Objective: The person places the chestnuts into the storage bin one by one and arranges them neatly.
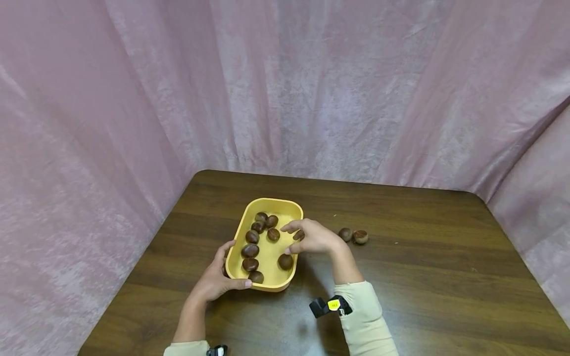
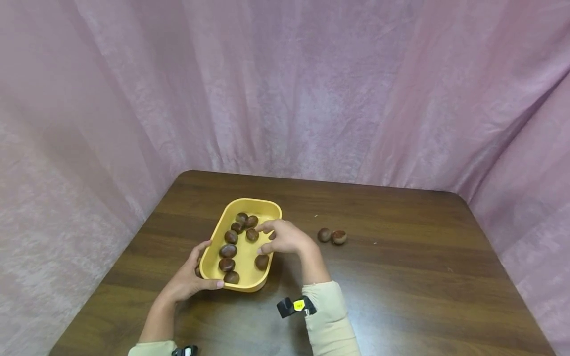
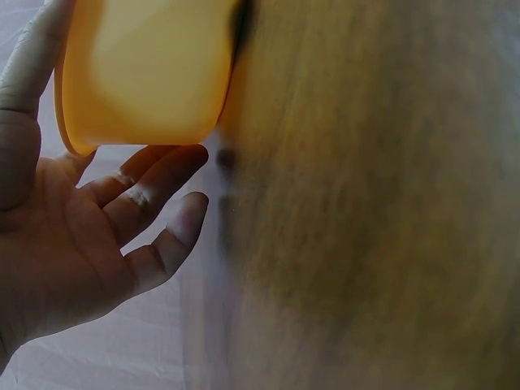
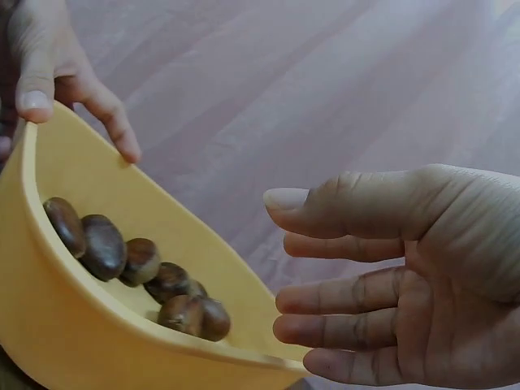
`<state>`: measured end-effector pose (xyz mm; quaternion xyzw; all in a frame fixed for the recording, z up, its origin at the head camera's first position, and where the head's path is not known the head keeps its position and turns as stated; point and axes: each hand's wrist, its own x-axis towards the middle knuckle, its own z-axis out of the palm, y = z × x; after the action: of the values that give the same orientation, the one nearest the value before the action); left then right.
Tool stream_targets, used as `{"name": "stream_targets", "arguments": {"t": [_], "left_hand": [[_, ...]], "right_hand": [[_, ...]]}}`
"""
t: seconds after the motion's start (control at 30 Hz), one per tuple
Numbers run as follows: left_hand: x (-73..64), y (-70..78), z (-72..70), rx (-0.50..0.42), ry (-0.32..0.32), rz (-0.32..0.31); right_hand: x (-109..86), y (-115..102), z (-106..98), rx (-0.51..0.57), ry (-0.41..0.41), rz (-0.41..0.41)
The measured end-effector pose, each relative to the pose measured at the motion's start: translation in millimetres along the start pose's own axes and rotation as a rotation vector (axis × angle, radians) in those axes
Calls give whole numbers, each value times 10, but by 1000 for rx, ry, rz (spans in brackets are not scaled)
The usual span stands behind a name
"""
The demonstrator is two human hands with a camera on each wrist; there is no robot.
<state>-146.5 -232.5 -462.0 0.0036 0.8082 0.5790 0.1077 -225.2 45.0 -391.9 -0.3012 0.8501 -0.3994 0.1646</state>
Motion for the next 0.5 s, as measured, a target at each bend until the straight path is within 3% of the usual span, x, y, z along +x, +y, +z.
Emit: {"name": "stream_targets", "arguments": {"t": [0.17, 0.5], "left_hand": [[-3, -10, -5, 10, 12, -4], [4, -7, 5, -24, -1, 4]], "right_hand": [[-96, 29, -46, -30, 23, -12], [-304, 198, -130, 56, 54, -18]]}}
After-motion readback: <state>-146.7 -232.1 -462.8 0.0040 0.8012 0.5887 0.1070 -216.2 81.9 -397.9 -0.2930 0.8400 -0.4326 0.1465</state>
